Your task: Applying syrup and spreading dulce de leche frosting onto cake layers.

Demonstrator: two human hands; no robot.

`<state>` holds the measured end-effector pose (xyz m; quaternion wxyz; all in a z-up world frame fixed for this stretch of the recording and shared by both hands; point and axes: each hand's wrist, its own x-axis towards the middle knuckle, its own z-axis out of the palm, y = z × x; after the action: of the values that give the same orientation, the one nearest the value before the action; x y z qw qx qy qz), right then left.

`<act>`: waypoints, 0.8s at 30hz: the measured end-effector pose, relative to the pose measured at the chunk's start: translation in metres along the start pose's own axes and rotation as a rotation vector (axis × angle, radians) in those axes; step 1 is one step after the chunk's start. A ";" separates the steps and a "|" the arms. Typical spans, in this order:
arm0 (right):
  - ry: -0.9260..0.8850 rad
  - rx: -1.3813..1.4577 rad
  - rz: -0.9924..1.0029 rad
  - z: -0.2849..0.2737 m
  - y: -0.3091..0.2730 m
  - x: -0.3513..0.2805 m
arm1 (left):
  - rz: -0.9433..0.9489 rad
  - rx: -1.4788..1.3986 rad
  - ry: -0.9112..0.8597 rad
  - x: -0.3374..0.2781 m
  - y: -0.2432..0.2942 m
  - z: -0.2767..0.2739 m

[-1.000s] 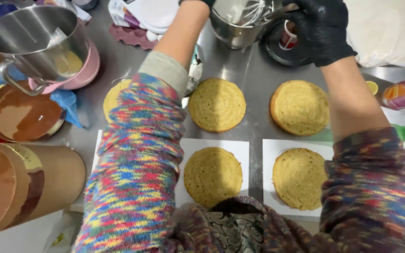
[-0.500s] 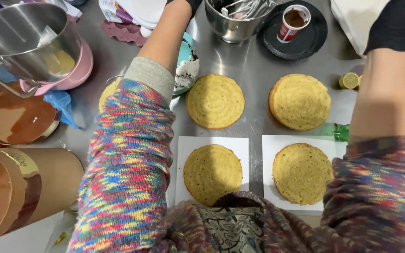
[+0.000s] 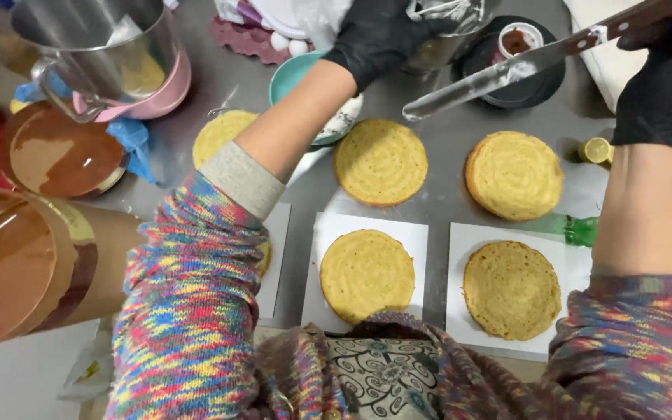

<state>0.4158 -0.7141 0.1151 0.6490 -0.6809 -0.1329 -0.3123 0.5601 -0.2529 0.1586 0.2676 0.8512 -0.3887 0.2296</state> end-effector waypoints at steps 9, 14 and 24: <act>-0.280 0.065 -0.002 0.175 -0.100 -0.030 | -0.208 -0.342 -0.278 -0.139 0.081 -0.136; -0.640 -0.124 0.175 0.292 -0.184 -0.073 | -0.482 -0.427 -0.471 -0.253 0.061 -0.203; -1.503 -1.088 0.498 0.562 -0.326 -0.178 | -0.385 -0.027 -0.304 -0.448 0.043 -0.331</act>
<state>0.2291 -0.0910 0.2907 0.0370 -0.9199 -0.2026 0.3338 0.2005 0.1742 0.1508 0.2561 0.9307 -0.2582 0.0387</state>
